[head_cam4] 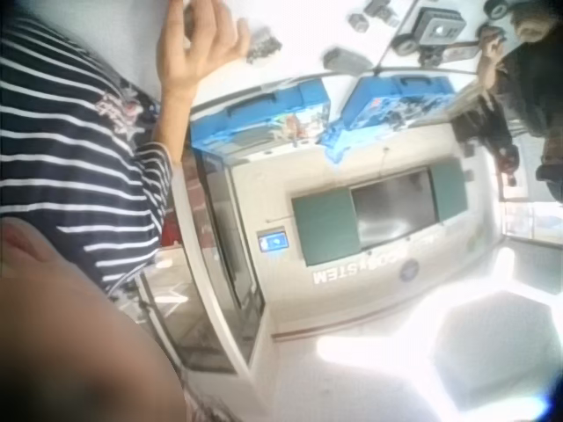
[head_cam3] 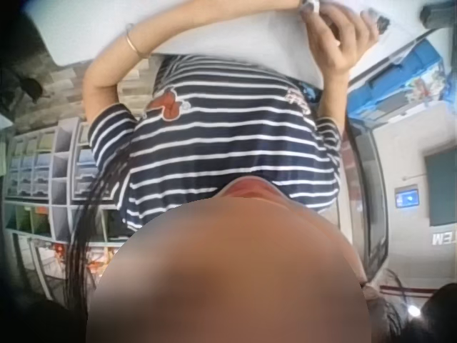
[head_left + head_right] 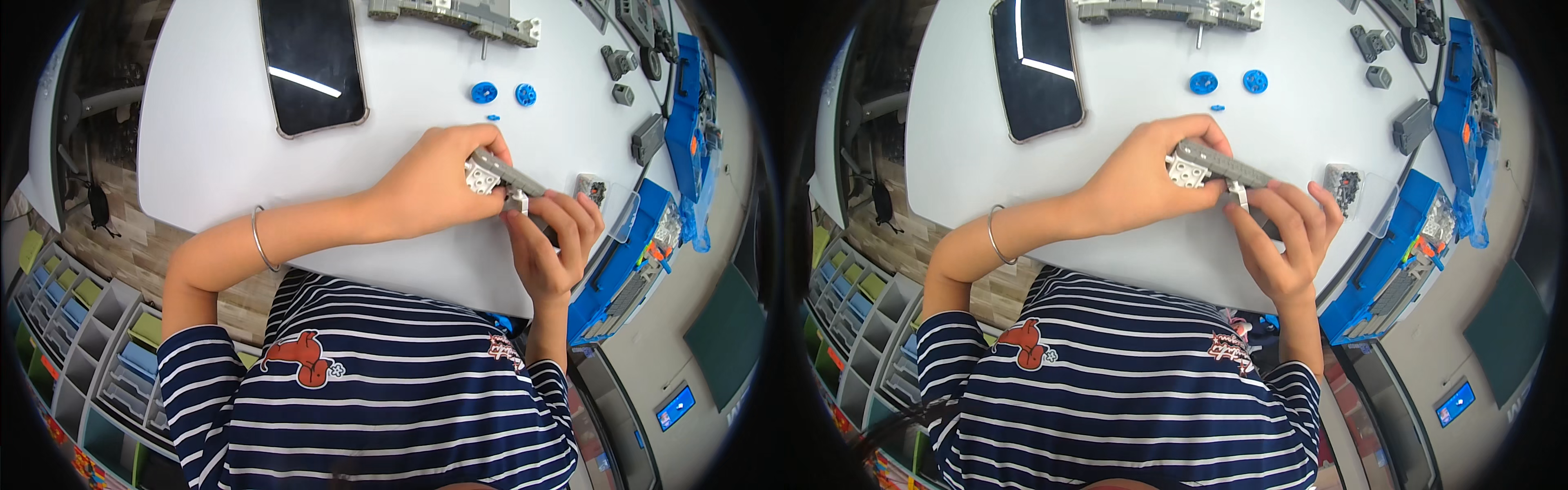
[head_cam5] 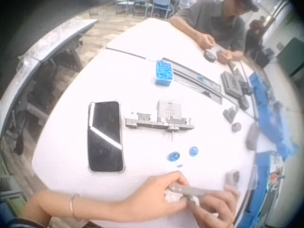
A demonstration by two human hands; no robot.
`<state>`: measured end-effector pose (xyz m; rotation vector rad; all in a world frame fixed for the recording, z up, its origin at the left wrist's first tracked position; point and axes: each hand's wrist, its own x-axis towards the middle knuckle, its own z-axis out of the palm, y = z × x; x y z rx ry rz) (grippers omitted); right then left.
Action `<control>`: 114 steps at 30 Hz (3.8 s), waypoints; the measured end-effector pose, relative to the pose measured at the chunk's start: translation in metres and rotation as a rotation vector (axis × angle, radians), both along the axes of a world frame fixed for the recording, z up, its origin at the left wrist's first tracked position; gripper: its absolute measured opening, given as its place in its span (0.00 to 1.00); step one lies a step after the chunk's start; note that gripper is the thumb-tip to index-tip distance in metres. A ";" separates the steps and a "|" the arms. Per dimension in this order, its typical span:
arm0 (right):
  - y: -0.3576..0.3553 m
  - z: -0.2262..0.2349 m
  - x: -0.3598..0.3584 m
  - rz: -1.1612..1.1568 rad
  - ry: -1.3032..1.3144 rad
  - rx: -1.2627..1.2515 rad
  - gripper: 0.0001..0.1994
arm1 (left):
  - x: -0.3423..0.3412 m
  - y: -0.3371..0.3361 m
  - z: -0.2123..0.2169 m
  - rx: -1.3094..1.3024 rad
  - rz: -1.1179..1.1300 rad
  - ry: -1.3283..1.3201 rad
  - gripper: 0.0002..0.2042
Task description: The person assembles a small mechanical device using gray and white plastic components, including a motor-like block and perforated beams. They connect and disconnect parts by hand, rotate the assembly to check fit, and place components on the table between steps.
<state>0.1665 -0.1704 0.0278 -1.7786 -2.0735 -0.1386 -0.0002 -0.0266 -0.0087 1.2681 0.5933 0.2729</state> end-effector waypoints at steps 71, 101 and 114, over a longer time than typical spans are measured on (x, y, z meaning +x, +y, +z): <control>0.267 0.017 0.163 -0.223 0.053 -0.079 0.15 | 0.006 0.014 0.001 -0.331 0.034 -0.025 0.13; 0.173 0.019 0.102 0.034 0.327 -0.445 0.10 | -0.002 -0.010 0.003 -0.294 -0.027 -0.135 0.14; 0.128 0.004 0.052 0.109 0.451 -0.565 0.15 | -0.003 -0.012 0.009 -0.267 -0.114 -0.094 0.14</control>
